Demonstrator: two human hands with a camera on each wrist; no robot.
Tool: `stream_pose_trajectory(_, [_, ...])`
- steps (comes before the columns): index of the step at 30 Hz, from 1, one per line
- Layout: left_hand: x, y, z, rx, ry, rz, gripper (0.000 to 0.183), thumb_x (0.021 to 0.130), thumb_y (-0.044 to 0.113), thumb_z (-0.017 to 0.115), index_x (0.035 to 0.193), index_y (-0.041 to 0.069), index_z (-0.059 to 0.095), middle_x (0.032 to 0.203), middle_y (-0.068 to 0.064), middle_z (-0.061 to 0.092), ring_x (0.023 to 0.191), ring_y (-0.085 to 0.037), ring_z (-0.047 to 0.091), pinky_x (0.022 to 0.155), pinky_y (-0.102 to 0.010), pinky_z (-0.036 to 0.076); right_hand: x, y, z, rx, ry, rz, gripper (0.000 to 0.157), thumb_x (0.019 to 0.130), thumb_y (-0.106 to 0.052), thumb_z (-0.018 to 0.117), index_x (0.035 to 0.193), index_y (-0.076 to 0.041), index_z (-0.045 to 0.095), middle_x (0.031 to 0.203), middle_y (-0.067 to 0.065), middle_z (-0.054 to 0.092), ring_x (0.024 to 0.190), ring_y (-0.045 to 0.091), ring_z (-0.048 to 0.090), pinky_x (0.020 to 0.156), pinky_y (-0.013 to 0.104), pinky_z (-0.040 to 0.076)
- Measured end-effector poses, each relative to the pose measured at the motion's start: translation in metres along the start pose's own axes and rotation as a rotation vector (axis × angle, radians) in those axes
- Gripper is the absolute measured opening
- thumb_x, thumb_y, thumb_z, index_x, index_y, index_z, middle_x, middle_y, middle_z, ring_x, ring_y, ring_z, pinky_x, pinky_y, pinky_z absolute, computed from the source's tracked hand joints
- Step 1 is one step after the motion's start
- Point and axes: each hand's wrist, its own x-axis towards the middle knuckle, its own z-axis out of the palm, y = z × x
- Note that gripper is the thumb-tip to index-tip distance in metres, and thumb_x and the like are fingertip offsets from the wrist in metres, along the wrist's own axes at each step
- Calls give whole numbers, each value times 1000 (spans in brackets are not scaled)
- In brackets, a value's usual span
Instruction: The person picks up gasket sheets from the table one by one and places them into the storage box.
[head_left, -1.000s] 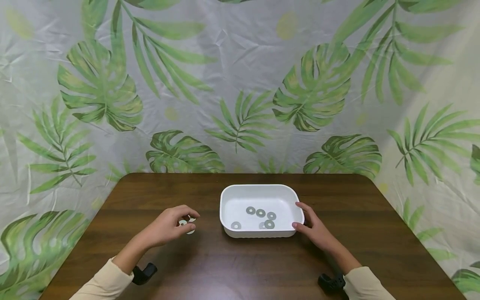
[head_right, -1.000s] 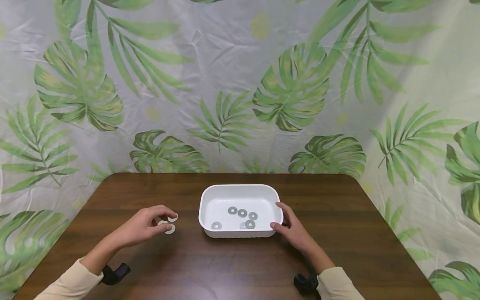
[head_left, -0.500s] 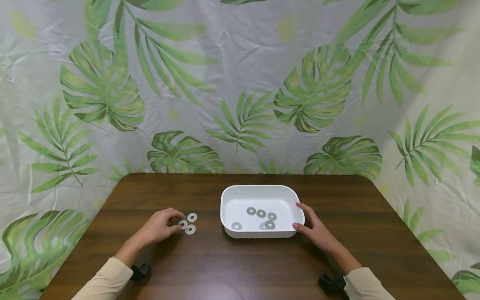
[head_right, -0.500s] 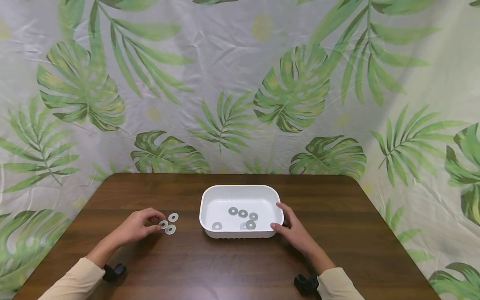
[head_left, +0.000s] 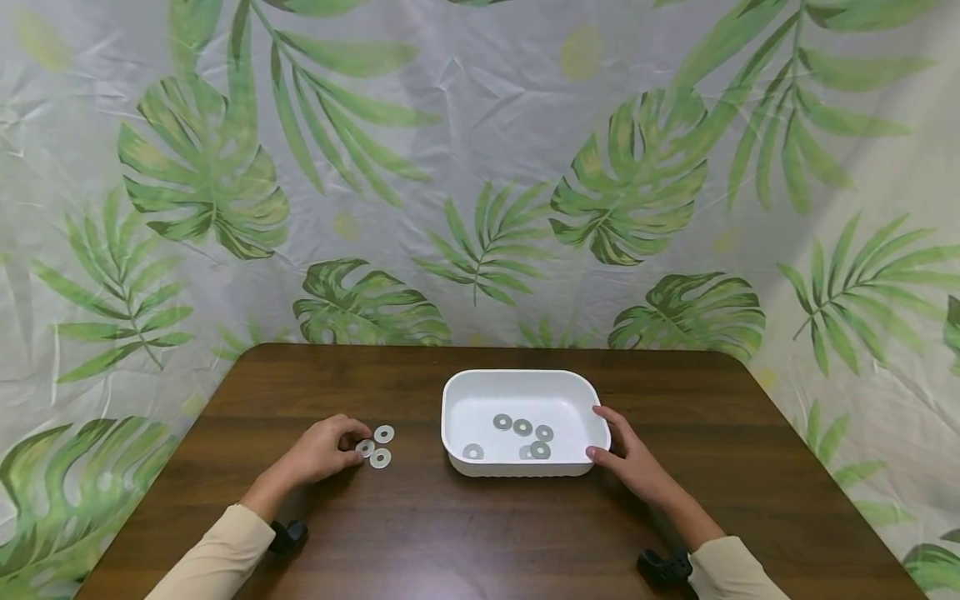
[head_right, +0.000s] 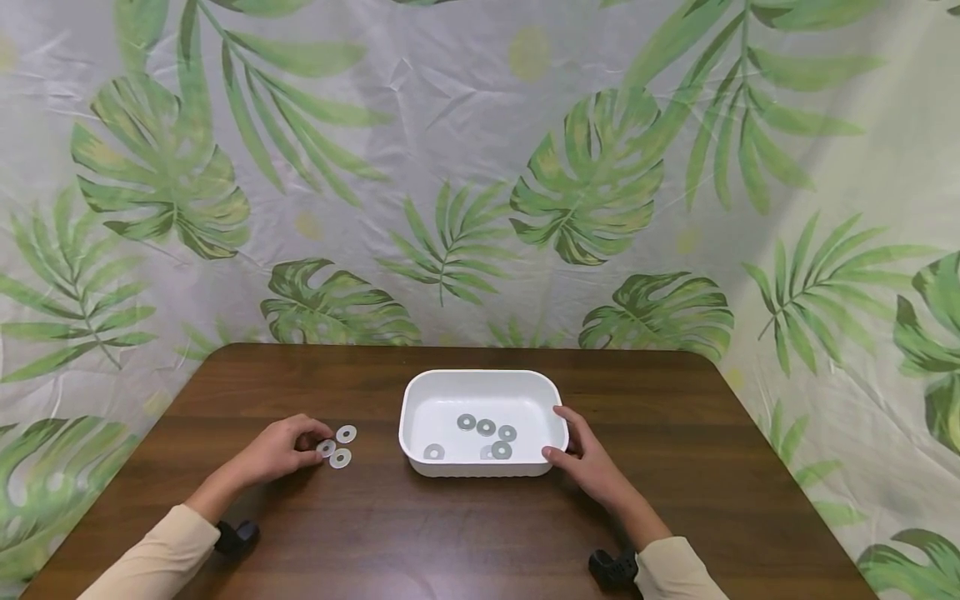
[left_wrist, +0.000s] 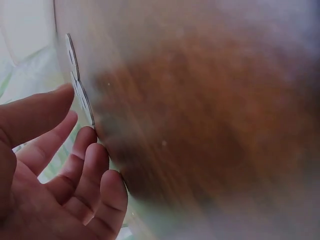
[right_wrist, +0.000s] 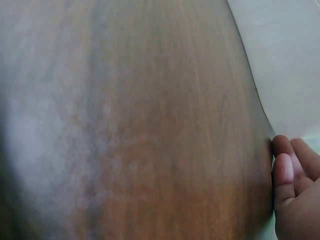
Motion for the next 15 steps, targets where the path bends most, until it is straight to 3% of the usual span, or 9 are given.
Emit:
stream_pose_trajectory(8, [5, -1, 2, 34, -70, -24, 27, 79, 11, 80, 105, 8, 71, 91, -4, 59, 80, -13, 53, 70, -26, 43, -1, 2, 0, -3, 2, 18, 69, 96, -16, 63, 153, -11, 25, 156, 30, 26, 132, 49, 45, 94, 29, 51])
stream_pose_trajectory(13, [7, -2, 2, 30, -79, -33, 26, 78, 10, 81, 102, 8, 70, 93, -4, 59, 83, -15, 55, 71, -28, 44, -1, 2, 0, 10, 4, 15, 69, 96, -15, 62, 153, -10, 25, 155, 31, 28, 129, 47, 48, 88, 18, 48])
stream_pose_trajectory(15, [8, -1, 1, 28, -79, -35, 26, 78, 10, 81, 101, 8, 70, 92, -5, 59, 83, -15, 55, 72, -29, 45, -1, 1, 0, 4, 6, 14, 69, 96, -15, 63, 153, -11, 25, 155, 30, 28, 129, 47, 48, 88, 18, 49])
